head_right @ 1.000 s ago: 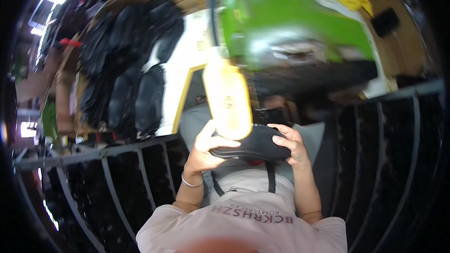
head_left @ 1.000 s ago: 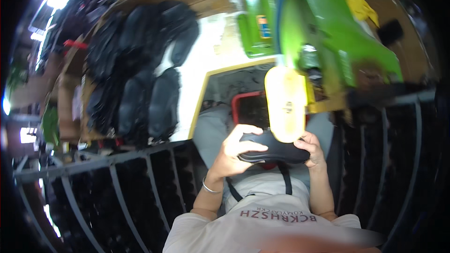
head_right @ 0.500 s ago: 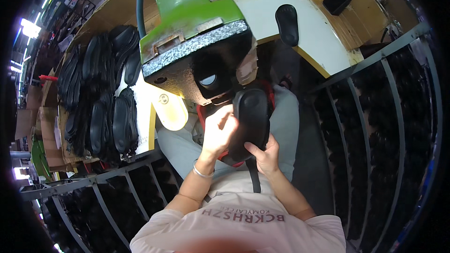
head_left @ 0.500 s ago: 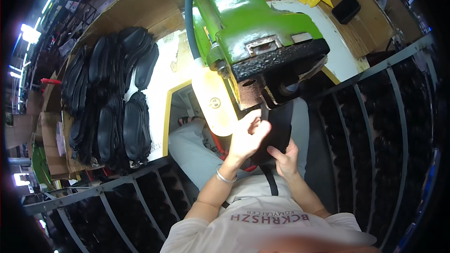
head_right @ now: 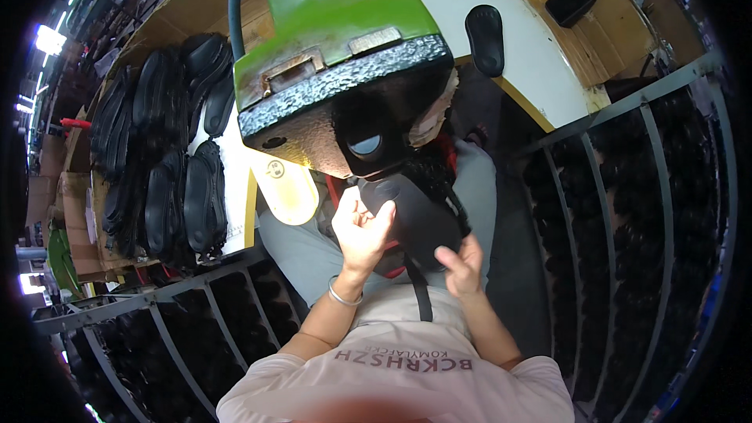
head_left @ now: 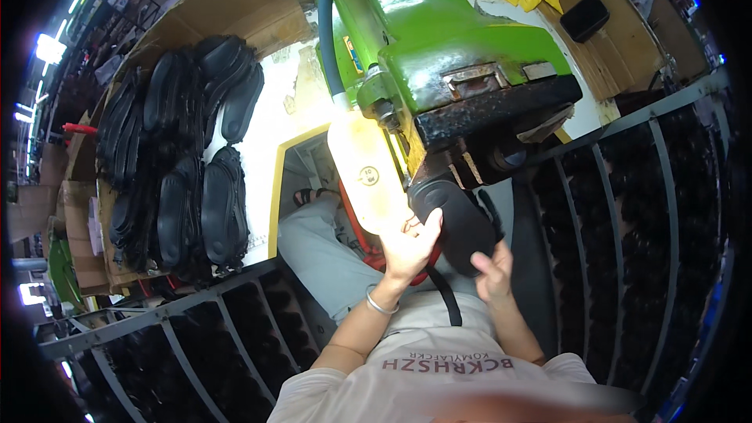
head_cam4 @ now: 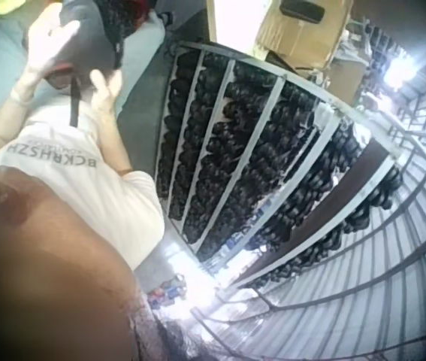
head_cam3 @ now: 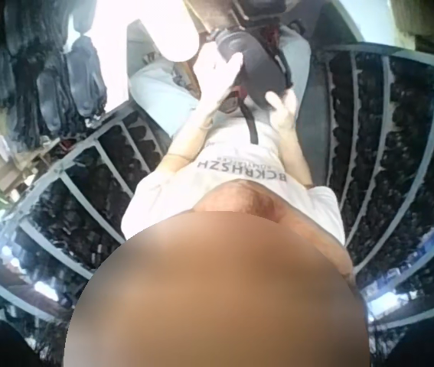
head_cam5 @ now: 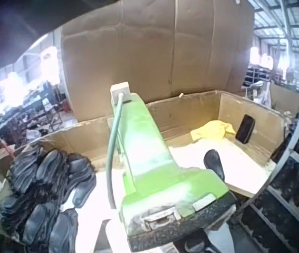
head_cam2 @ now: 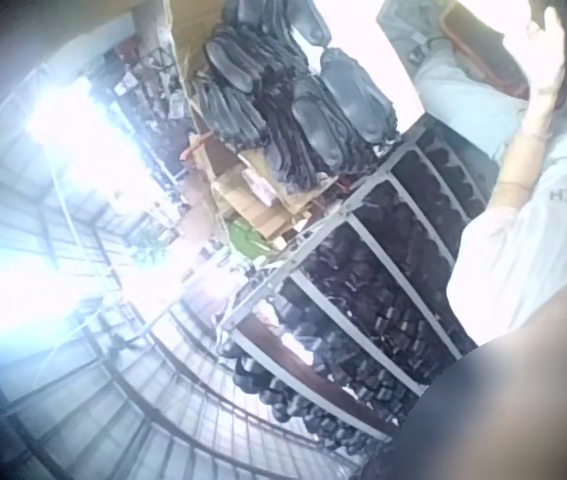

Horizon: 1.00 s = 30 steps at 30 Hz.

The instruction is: The recorder is using a buffing or grinding machine to smooth the edges of black shoe soles and then placing them onto storage racks.

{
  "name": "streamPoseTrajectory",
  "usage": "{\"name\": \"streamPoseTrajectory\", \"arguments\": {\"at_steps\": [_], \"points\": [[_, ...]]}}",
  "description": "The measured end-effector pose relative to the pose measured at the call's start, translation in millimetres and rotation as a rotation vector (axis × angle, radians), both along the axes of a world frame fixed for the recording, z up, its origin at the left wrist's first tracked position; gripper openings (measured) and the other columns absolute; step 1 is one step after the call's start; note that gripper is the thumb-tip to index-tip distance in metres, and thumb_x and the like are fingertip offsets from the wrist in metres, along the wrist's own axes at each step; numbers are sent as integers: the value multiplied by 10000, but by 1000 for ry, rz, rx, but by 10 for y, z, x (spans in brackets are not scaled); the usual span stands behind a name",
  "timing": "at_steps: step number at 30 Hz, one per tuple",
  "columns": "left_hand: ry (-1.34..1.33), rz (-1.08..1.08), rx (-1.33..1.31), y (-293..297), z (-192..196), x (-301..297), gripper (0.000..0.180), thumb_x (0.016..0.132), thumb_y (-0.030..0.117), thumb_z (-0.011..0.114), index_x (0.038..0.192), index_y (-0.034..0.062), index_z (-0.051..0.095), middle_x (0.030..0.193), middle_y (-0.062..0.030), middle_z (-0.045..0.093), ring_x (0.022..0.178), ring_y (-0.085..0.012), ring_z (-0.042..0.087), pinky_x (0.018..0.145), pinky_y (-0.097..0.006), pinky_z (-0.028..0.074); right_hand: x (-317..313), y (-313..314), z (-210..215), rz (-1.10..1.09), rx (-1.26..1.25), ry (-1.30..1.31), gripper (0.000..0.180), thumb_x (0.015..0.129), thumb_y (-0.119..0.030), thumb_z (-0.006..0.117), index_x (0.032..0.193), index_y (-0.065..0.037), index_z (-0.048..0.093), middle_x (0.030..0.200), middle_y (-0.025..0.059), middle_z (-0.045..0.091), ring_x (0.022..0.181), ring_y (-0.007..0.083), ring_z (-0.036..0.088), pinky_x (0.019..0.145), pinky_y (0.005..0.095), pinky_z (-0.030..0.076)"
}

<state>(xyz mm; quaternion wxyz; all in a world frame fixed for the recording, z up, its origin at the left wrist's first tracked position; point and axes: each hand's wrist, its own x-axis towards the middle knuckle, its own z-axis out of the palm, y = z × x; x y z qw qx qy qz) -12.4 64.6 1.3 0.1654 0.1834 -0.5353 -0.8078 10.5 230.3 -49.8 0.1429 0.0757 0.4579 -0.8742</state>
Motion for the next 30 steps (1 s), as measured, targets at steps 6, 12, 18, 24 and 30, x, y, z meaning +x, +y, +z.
{"name": "streamPoseTrajectory", "arguments": {"at_steps": [6,12,18,24,30], "points": [[59,15,-428,-140,-99,-71,157,777,6,683,888,-5,572,789,-20,594,697,-64,546,630,-204,451,-701,193,307,-96,179,149,404,753,20,620,1130,-2,477,1067,108,564,978,179,562,888,307,456],[167,-116,-211,-690,-81,16,331,720,-79,679,1026,-6,576,938,-57,618,773,-132,589,713,-258,476,-1107,-178,513,22,91,237,365,727,46,633,1071,0,518,939,74,609,843,122,594,778,245,482],[-42,-61,-56,-879,-190,520,246,738,-16,708,961,-60,615,938,-98,658,845,-144,619,794,-264,479,-1029,-531,590,128,132,243,327,672,17,712,970,-5,577,886,36,619,775,85,581,743,216,471],[-52,-502,-320,-803,-175,391,379,728,16,752,1075,-50,612,1034,-78,650,987,-145,583,891,-274,455,-1125,-727,646,284,175,314,388,678,37,742,1030,15,580,968,62,640,877,117,603,789,243,479],[-4,-341,-561,-542,6,-210,227,773,93,710,976,-1,669,804,-24,654,730,-79,553,675,-248,466,-997,-600,540,94,297,491,285,758,-9,711,1001,14,564,913,50,626,824,99,584,761,223,463]]}}
